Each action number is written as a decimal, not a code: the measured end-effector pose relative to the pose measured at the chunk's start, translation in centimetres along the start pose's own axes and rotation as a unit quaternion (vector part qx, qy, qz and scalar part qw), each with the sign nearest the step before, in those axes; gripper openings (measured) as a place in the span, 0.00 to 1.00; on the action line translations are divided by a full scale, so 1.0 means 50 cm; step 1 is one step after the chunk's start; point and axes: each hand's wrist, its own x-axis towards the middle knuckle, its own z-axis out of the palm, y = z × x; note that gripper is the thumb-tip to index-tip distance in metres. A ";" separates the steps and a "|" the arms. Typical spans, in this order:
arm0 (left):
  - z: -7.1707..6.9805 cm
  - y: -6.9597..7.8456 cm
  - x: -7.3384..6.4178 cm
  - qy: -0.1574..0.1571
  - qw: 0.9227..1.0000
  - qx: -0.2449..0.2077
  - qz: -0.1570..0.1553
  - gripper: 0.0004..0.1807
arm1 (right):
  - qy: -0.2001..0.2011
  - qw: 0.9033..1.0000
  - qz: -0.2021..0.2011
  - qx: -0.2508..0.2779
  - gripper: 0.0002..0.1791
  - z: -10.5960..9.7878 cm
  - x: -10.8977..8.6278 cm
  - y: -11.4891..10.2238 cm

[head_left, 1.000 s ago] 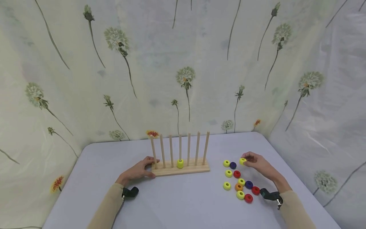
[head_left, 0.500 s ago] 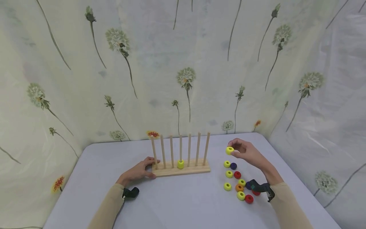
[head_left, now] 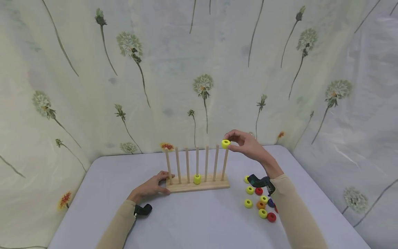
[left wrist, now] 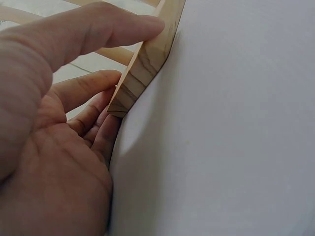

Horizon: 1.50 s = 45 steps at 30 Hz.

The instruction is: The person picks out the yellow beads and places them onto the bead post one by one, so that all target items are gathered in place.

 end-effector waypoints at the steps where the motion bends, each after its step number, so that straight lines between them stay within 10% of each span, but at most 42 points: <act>1: 0.000 0.000 0.000 0.000 1.000 -0.003 -0.003 0.38 | 0.000 1.000 -0.003 -0.002 0.15 0.004 0.009 -0.003; 19: -0.004 0.005 -0.001 0.001 1.000 -0.005 -0.005 0.37 | -0.005 0.997 0.002 -0.074 0.12 0.093 0.107 -0.036; 45: -0.003 -0.003 0.000 -0.001 1.000 0.001 -0.009 0.37 | -0.028 0.994 0.022 -0.107 0.14 0.127 0.128 -0.027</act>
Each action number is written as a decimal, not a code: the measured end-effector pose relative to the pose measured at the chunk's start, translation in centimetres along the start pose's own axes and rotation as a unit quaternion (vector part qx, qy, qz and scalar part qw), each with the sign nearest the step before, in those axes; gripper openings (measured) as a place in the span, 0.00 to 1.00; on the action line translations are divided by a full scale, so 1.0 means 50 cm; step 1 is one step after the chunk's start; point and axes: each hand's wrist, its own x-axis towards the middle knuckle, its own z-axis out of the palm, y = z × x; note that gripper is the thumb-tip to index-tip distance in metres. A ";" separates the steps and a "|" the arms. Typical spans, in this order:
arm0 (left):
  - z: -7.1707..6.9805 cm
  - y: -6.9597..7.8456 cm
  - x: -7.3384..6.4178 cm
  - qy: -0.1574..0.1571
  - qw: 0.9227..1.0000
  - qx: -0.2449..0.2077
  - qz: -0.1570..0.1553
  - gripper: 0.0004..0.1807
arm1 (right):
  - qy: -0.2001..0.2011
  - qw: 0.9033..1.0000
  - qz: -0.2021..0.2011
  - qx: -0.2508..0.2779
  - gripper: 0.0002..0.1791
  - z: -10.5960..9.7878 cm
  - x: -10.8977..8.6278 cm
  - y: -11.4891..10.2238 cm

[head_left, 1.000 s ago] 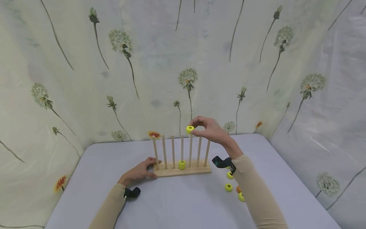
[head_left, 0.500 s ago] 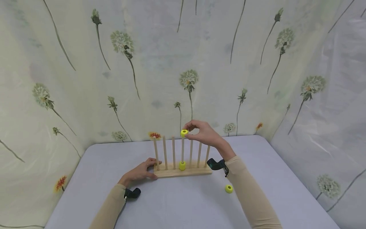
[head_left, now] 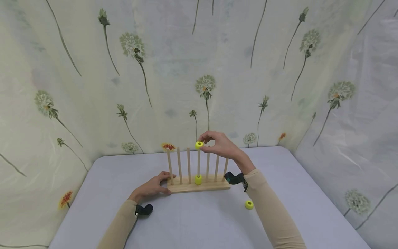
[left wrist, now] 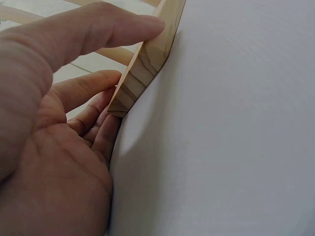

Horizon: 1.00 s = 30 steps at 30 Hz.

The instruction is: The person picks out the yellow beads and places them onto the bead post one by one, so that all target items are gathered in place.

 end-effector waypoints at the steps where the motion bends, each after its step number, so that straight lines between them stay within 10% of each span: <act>1: 0.000 0.001 0.000 0.000 1.000 -0.001 0.000 0.37 | 0.000 1.000 0.001 -0.001 0.14 0.000 0.000 0.000; 17: 0.002 0.011 0.001 -0.001 1.000 0.006 0.006 0.38 | 0.021 0.999 -0.002 0.025 0.16 -0.025 -0.017 0.001; 30: 0.002 0.005 -0.002 -0.002 1.000 0.002 0.006 0.37 | 0.019 0.988 -0.041 0.151 0.12 -0.113 -0.157 0.060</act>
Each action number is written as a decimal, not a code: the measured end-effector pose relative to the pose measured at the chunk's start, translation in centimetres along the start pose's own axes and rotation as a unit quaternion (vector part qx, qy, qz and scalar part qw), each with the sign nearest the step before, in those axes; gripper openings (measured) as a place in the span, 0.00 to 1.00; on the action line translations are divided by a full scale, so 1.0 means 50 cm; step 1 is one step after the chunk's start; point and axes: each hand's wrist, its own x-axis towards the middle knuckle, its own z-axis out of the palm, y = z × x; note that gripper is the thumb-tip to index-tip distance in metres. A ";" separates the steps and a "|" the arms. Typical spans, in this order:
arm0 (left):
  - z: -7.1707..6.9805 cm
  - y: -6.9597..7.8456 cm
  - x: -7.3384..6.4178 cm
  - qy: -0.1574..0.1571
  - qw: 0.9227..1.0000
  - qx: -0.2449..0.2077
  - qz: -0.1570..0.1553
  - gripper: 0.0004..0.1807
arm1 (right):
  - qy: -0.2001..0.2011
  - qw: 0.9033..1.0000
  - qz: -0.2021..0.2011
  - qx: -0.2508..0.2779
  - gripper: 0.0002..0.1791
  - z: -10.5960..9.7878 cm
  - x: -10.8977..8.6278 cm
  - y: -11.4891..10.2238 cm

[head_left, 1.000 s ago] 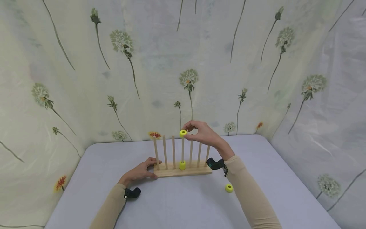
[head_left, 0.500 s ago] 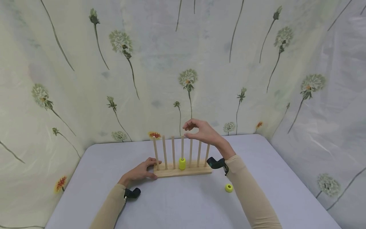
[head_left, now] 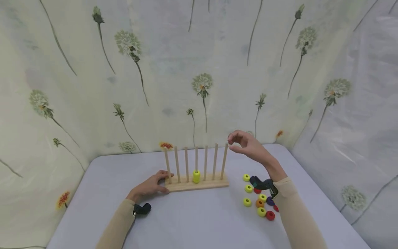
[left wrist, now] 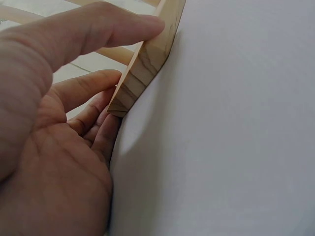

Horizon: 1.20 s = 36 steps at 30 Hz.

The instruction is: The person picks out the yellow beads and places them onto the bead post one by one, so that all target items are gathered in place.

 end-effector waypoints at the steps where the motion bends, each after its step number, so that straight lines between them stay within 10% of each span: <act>1: 0.000 0.000 0.001 0.000 1.000 0.003 -0.002 0.37 | 0.002 1.000 0.008 0.001 0.12 -0.007 -0.015 0.009; 20: 0.002 -0.002 0.004 0.000 1.000 0.001 -0.011 0.37 | 0.001 0.964 0.253 -0.081 0.18 -0.057 -0.329 0.230; 36: 0.004 0.008 -0.002 0.004 1.000 -0.002 -0.016 0.37 | -0.021 0.939 0.326 -0.111 0.20 -0.022 -0.369 0.279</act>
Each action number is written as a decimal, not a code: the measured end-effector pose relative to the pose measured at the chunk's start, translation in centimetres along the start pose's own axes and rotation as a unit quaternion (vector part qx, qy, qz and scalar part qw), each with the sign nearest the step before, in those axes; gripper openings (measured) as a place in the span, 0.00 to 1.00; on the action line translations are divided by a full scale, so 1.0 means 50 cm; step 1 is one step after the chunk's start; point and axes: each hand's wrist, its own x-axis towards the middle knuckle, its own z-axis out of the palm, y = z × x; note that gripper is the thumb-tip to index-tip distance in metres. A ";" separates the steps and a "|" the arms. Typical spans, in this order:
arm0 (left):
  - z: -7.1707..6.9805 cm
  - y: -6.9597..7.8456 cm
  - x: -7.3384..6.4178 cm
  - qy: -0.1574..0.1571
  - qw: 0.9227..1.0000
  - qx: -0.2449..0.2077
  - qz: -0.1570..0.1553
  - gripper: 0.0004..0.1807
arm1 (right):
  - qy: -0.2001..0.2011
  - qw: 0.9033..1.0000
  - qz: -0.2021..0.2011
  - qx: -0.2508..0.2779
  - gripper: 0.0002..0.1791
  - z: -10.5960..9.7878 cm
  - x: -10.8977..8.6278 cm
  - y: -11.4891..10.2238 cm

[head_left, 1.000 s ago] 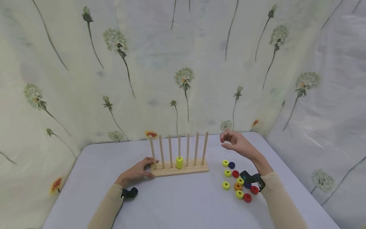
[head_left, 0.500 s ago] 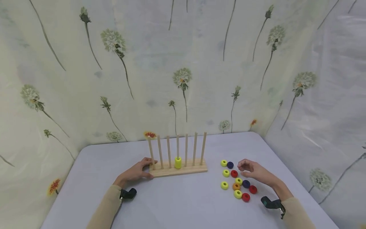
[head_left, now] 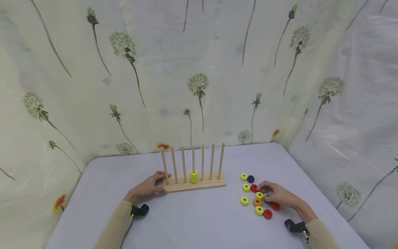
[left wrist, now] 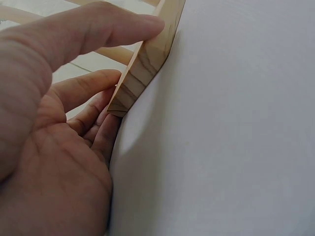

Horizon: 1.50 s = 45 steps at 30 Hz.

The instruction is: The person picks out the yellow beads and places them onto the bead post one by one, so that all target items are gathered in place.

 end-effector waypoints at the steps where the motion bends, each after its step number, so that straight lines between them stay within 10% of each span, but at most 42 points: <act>1: -0.001 0.001 0.000 0.001 1.000 -0.003 -0.001 0.37 | 0.001 1.000 0.003 -0.005 0.20 0.001 0.000 -0.002; 20: -0.009 -0.005 -0.001 0.007 1.000 -0.014 -0.009 0.38 | 0.033 0.999 -0.019 -0.021 0.15 -0.014 0.022 -0.050; 45: -0.005 -0.007 0.004 0.000 1.000 -0.023 -0.015 0.37 | 0.022 0.973 -0.230 -0.023 0.13 0.111 0.086 -0.370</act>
